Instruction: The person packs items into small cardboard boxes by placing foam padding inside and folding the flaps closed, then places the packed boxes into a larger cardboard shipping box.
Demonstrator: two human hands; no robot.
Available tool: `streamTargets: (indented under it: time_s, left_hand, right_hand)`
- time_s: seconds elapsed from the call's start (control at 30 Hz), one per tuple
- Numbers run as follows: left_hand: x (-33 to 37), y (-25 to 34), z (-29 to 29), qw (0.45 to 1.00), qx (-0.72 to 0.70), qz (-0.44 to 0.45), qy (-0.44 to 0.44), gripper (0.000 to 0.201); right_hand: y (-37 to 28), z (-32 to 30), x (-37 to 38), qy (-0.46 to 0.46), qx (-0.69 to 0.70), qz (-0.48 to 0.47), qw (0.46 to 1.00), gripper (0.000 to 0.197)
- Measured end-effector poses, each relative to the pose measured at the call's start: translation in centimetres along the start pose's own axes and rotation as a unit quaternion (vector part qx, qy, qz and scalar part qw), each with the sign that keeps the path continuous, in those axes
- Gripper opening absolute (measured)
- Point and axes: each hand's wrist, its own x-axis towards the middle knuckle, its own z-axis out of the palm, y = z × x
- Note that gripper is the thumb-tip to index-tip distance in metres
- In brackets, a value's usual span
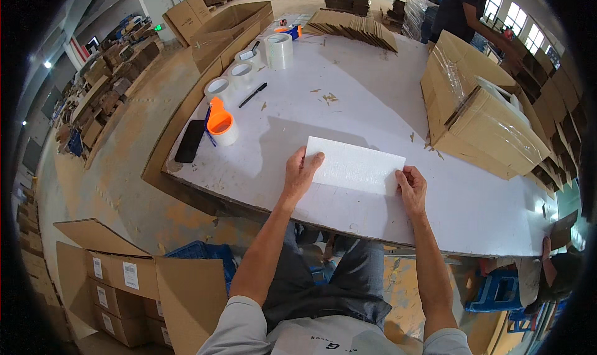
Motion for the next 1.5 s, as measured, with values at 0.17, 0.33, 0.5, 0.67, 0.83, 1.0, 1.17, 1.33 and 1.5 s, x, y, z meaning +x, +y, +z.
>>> streamTargets:
  time_s: [0.17, 0.33, 0.5, 0.67, 0.83, 1.0, 1.17, 1.33, 1.5]
  left_hand:
    - [0.1, -0.3, 0.1, 1.000, -0.011, 0.004, -0.002, 0.027]
    - [-0.1, -0.3, 0.0, 0.999, -0.033, 0.006, 0.003, 0.027]
    - [0.3, -1.4, 0.6, 0.999, -0.037, 0.001, -0.004, 0.024]
    - [-0.2, -0.1, 0.2, 0.999, -0.001, -0.023, 0.024, 0.022]
    - [0.5, -1.4, -0.4, 1.000, -0.011, -0.025, 0.003, 0.036]
    - [0.6, -1.1, -1.0, 1.000, -0.001, -0.027, -0.005, 0.029]
    - [0.5, -0.7, -0.2, 0.999, -0.029, -0.005, -0.021, 0.032]
    - [0.0, -0.2, 0.0, 0.999, -0.024, -0.031, -0.001, 0.037]
    - [0.1, -0.4, -0.3, 0.999, -0.038, -0.028, -0.016, 0.038]
  right_hand:
    - [0.7, -0.1, 0.2, 0.002, 0.005, -0.015, 1.000, 0.021]
    - [-0.5, 0.1, -0.2, 0.000, 0.004, 0.007, 1.000, 0.021]
    - [1.0, -0.6, 0.0, 0.018, 0.013, 0.003, 1.000, 0.018]
    - [1.1, 0.3, 0.1, 0.026, 0.001, -0.031, 0.999, 0.015]
    - [2.1, 0.2, 0.6, 0.044, -0.034, -0.053, 0.997, 0.021]
    - [0.4, 0.4, 0.1, 0.043, 0.004, -0.060, 0.997, 0.025]
    - [0.4, -0.2, -0.1, 0.042, 0.015, -0.057, 0.997, 0.026]
    - [0.4, -0.2, -0.2, 0.043, 0.031, -0.049, 0.997, 0.025]
    - [0.1, -0.3, -0.3, 0.031, 0.011, -0.045, 0.998, 0.021]
